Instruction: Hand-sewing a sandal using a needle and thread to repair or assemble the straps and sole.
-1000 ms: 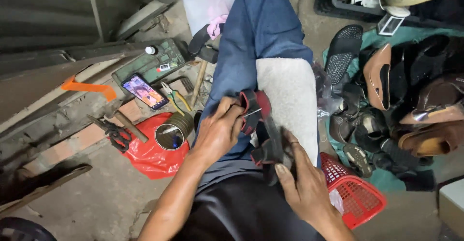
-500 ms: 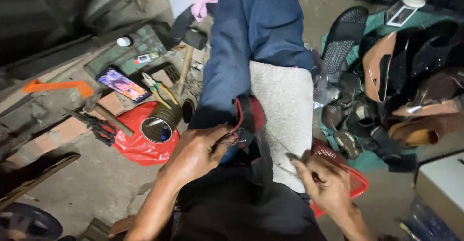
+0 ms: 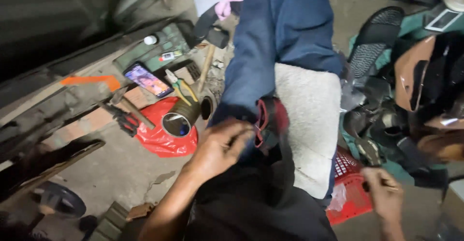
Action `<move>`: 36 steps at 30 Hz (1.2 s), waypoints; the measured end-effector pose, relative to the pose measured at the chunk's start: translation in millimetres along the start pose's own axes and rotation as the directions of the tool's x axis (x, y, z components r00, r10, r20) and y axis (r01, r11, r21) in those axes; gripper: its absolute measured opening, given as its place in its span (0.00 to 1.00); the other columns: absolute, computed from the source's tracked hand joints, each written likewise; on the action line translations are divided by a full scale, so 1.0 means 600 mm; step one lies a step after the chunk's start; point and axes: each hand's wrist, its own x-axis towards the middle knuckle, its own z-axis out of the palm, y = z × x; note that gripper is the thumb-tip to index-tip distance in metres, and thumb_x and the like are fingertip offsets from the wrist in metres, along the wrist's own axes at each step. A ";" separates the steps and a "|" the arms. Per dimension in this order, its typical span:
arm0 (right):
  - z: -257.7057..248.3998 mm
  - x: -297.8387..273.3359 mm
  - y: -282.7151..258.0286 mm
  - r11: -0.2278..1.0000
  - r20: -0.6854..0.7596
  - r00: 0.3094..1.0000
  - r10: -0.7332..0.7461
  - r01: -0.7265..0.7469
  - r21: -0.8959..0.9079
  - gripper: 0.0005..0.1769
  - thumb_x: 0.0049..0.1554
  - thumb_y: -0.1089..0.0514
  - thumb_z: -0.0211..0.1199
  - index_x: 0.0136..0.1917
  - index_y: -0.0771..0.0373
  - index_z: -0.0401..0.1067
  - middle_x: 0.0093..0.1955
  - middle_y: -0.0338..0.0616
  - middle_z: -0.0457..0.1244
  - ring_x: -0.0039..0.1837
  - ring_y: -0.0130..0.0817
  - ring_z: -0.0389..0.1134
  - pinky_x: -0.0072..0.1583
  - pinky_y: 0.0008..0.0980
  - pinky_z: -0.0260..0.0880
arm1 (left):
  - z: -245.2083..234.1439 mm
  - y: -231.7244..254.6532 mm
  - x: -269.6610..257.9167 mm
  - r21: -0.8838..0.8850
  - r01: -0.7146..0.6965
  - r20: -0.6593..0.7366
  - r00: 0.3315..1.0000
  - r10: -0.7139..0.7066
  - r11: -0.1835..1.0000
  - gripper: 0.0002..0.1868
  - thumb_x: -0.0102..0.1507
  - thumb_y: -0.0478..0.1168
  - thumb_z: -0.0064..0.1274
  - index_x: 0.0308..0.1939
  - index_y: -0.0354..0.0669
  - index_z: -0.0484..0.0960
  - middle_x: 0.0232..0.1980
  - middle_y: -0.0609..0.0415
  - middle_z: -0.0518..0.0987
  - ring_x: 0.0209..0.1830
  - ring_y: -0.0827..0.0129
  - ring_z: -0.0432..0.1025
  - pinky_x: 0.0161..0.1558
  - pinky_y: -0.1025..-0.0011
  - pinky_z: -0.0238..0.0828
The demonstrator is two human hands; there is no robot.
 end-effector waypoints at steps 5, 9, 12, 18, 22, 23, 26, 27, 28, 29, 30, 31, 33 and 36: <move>-0.037 0.071 0.092 0.963 -0.248 0.934 -0.256 0.224 -0.147 0.20 0.80 0.43 0.65 0.52 0.59 0.76 0.48 0.41 0.68 0.48 0.33 0.65 0.54 0.30 0.63 | -0.039 -0.192 -0.087 0.138 0.212 -0.291 0.942 -0.165 0.967 0.19 0.64 0.26 0.47 0.59 0.38 0.75 0.48 0.48 0.69 0.44 0.58 0.70 0.46 0.63 0.71; -0.020 -0.018 -0.048 0.585 -0.186 0.602 -0.777 0.579 -0.568 0.14 0.78 0.58 0.72 0.65 0.73 0.79 0.69 0.65 0.66 0.72 0.61 0.67 0.70 0.53 0.68 | -0.030 -0.431 -0.199 0.105 0.540 -0.532 0.740 -0.412 0.835 0.29 0.66 0.30 0.47 0.70 0.57 0.76 0.46 0.55 0.67 0.44 0.66 0.72 0.57 0.71 0.68; 0.025 -0.122 -0.179 0.728 -0.156 0.715 -0.681 0.637 -0.255 0.15 0.75 0.60 0.62 0.70 0.72 0.72 0.60 0.53 0.68 0.63 0.49 0.69 0.67 0.43 0.65 | -0.014 -0.531 -0.274 0.039 0.672 -0.577 0.620 -0.532 0.740 0.13 0.66 0.42 0.55 0.54 0.48 0.81 0.46 0.55 0.85 0.42 0.65 0.78 0.46 0.65 0.73; 0.093 -0.251 -0.315 0.719 0.210 0.761 -0.614 0.649 -0.249 0.59 0.41 0.31 0.68 0.80 0.55 0.55 0.55 0.36 0.72 0.50 0.33 0.76 0.49 0.39 0.73 | 0.006 -0.538 -0.285 -0.318 0.818 -0.438 0.322 -0.839 0.480 0.06 0.70 0.42 0.51 0.45 0.49 0.70 0.27 0.51 0.79 0.13 0.63 0.68 0.22 0.64 0.67; 0.122 -0.280 -0.360 0.571 0.264 0.716 -0.647 0.683 -0.455 0.60 0.47 0.28 0.65 0.82 0.61 0.50 0.58 0.54 0.70 0.33 0.51 0.74 0.47 0.58 0.74 | -0.005 -0.475 -0.248 -0.318 0.827 -0.428 0.310 -0.849 0.463 0.06 0.72 0.42 0.46 0.50 0.46 0.72 0.35 0.54 0.86 0.20 0.67 0.76 0.34 0.68 0.75; 0.121 -0.281 -0.361 0.617 0.246 0.751 -0.613 0.649 -0.446 0.53 0.51 0.33 0.59 0.82 0.55 0.49 0.65 0.51 0.67 0.46 0.56 0.72 0.49 0.59 0.72 | -0.004 -0.483 -0.246 -0.315 0.819 -0.439 0.322 -0.839 0.480 0.06 0.72 0.42 0.46 0.51 0.46 0.72 0.42 0.54 0.86 0.24 0.66 0.77 0.30 0.68 0.76; 0.103 -0.285 -0.367 0.765 0.195 0.873 -0.446 0.485 -0.423 0.43 0.55 0.41 0.53 0.82 0.45 0.50 0.62 0.52 0.67 0.53 0.64 0.71 0.50 0.58 0.68 | -0.002 -0.508 -0.248 -0.278 0.833 -0.445 0.330 -0.832 0.479 0.09 0.73 0.45 0.45 0.53 0.47 0.71 0.44 0.52 0.85 0.26 0.62 0.78 0.27 0.65 0.77; 0.094 -0.285 -0.371 0.852 0.162 0.941 -0.298 0.339 -0.398 0.42 0.55 0.45 0.51 0.82 0.40 0.51 0.50 0.54 0.70 0.46 0.66 0.71 0.50 0.55 0.66 | -0.001 -0.517 -0.247 -0.235 0.856 -0.441 0.328 -0.835 0.460 0.11 0.74 0.48 0.43 0.54 0.48 0.70 0.38 0.50 0.85 0.25 0.60 0.78 0.28 0.63 0.76; 0.087 -0.274 -0.351 0.850 0.160 0.940 -0.302 0.341 -0.401 0.42 0.55 0.45 0.51 0.82 0.40 0.51 0.50 0.54 0.70 0.46 0.66 0.71 0.50 0.55 0.66 | 0.002 -0.531 -0.253 -0.239 0.854 -0.440 0.329 -0.835 0.462 0.11 0.74 0.48 0.43 0.54 0.48 0.70 0.38 0.50 0.85 0.25 0.60 0.78 0.28 0.63 0.76; 0.079 -0.261 -0.332 0.845 0.142 0.891 -0.432 0.454 -0.283 0.40 0.57 0.49 0.51 0.82 0.49 0.52 0.63 0.54 0.65 0.55 0.58 0.70 0.54 0.50 0.66 | 0.005 -0.546 -0.258 -0.177 0.860 -0.458 0.359 -0.813 0.479 0.14 0.73 0.49 0.44 0.56 0.46 0.70 0.45 0.47 0.84 0.36 0.52 0.79 0.39 0.56 0.76; 0.071 -0.249 -0.311 0.812 0.106 0.829 -0.550 0.560 -0.163 0.38 0.59 0.53 0.51 0.81 0.58 0.53 0.76 0.54 0.60 0.65 0.50 0.68 0.59 0.45 0.66 | 0.008 -0.560 -0.264 -0.111 0.864 -0.474 0.388 -0.790 0.492 0.17 0.72 0.51 0.45 0.58 0.45 0.70 0.52 0.45 0.84 0.48 0.45 0.79 0.49 0.49 0.76; 0.070 -0.241 -0.313 0.811 0.106 0.828 -0.551 0.561 -0.165 0.38 0.59 0.53 0.51 0.81 0.58 0.53 0.76 0.54 0.60 0.65 0.50 0.68 0.59 0.45 0.66 | 0.010 -0.565 -0.267 -0.114 0.863 -0.474 0.388 -0.790 0.492 0.17 0.72 0.51 0.45 0.58 0.45 0.70 0.52 0.45 0.84 0.48 0.45 0.79 0.49 0.49 0.76; 0.068 -0.224 -0.314 0.831 0.062 0.829 -0.557 0.556 0.026 0.31 0.63 0.55 0.47 0.77 0.66 0.55 0.79 0.56 0.54 0.80 0.46 0.53 0.76 0.44 0.51 | 0.013 -0.576 -0.272 -0.092 0.834 -0.511 0.429 -0.744 0.544 0.20 0.70 0.53 0.48 0.59 0.45 0.72 0.58 0.46 0.83 0.55 0.42 0.77 0.55 0.47 0.73; 0.081 -0.176 -0.275 0.813 0.002 0.815 -0.579 0.577 0.081 0.26 0.64 0.62 0.46 0.74 0.68 0.62 0.76 0.53 0.58 0.74 0.41 0.59 0.72 0.38 0.56 | 0.008 -0.567 -0.271 -0.133 0.828 -0.508 0.415 -0.755 0.545 0.18 0.70 0.52 0.49 0.57 0.45 0.73 0.57 0.46 0.83 0.54 0.43 0.78 0.52 0.49 0.74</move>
